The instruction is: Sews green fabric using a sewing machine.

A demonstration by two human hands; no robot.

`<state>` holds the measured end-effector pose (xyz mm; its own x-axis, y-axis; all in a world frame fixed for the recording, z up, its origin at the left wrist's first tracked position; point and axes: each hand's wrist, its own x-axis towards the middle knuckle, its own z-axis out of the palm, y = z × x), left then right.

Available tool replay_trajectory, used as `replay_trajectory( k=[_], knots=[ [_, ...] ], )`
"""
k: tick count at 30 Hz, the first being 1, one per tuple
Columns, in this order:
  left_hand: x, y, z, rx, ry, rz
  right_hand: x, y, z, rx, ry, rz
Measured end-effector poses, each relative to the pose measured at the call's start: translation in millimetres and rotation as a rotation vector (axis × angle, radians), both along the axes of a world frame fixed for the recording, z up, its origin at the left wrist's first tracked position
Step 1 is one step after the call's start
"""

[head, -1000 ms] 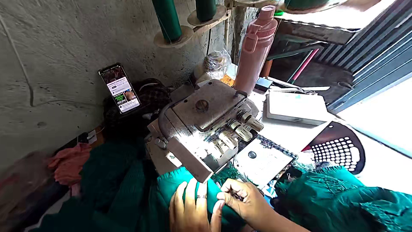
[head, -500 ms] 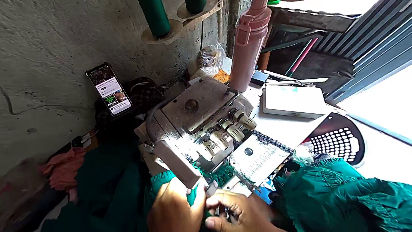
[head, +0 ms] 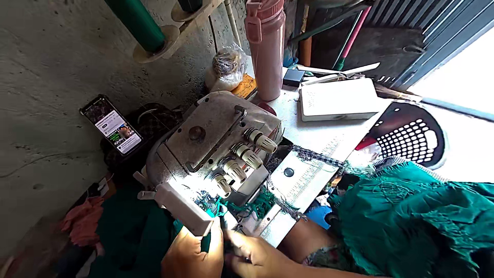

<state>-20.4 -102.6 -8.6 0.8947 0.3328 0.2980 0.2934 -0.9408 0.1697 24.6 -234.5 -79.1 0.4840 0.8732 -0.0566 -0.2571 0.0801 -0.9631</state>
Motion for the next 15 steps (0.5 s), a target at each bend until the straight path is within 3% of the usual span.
replay_trajectory(
  k=[5, 7, 9, 13, 15],
  knots=[
    [0, 7, 3, -0.067, 0.056, -0.015, -21, 25, -13, 0.277, 0.453, 0.036],
    [-2, 13, 3, -0.140, 0.089, -0.005, -25, 19, -20, 0.312, 0.492, 0.048],
    [-3, 18, -1, -0.212, 0.090, 0.008, -20, 4, -24, 0.238, 0.313, -0.027],
    [-3, 21, -8, -0.262, 0.045, 0.018, 0, -11, -33, 0.106, -0.371, -0.469],
    [-2, 20, -8, -0.250, 0.031, 0.013, 6, -8, -31, 0.063, -0.465, -0.496]
  ],
)
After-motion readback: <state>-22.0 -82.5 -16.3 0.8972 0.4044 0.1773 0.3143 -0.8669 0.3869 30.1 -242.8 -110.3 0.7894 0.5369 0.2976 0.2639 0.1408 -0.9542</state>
